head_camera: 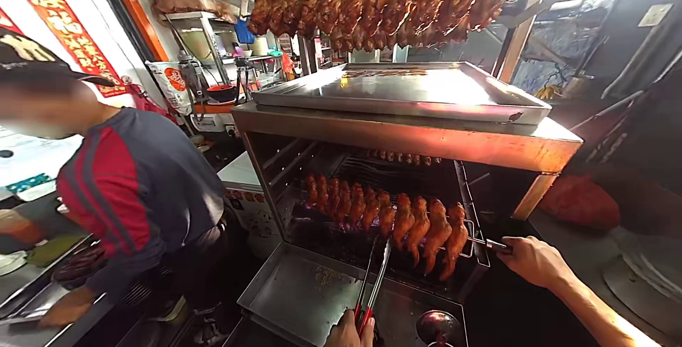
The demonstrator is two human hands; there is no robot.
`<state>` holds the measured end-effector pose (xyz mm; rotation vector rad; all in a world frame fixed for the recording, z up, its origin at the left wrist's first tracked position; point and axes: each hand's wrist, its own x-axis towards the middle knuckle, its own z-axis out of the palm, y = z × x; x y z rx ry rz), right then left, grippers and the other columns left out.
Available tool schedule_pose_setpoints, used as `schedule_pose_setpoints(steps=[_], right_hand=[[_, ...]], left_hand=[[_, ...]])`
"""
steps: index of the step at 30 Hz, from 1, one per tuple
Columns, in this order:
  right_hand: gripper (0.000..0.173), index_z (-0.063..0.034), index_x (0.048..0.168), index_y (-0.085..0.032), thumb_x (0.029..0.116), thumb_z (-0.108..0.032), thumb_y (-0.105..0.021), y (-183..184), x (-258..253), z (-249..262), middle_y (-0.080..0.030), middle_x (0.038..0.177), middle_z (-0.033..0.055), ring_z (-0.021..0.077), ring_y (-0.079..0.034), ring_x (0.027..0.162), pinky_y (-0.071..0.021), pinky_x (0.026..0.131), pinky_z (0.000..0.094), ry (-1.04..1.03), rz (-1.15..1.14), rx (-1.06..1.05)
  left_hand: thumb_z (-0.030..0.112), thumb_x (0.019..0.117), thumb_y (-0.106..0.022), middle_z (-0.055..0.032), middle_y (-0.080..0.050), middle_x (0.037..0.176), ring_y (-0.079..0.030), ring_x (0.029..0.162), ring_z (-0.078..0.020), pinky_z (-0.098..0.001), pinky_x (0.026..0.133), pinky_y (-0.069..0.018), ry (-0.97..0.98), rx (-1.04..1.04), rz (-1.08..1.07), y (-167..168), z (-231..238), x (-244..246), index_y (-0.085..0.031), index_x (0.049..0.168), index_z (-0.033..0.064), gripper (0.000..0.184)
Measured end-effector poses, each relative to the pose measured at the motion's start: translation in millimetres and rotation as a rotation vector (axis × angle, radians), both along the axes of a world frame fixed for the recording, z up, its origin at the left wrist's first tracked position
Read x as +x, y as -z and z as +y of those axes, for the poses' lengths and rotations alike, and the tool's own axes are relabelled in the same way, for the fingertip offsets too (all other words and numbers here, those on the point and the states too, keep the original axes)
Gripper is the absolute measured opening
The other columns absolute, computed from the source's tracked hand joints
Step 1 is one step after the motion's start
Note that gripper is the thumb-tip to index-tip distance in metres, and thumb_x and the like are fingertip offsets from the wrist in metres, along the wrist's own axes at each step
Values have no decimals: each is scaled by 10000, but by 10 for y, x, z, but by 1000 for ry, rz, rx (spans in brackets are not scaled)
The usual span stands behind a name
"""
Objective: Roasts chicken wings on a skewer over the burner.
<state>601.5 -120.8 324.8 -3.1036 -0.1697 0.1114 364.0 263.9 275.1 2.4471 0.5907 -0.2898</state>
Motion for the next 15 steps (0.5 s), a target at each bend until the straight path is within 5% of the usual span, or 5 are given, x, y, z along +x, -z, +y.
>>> schedule_pose_setpoints(steps=[15], right_hand=[[312, -133, 854, -684, 906, -439, -667, -14, 15, -4, -698, 861, 162, 395, -688, 898, -513, 717, 618, 21, 1, -1]], left_hand=[[556, 1031, -480, -204, -739, 1040, -719, 1037, -381, -561, 881, -565, -57, 7, 43, -129, 40, 153, -630, 1280, 16, 613]])
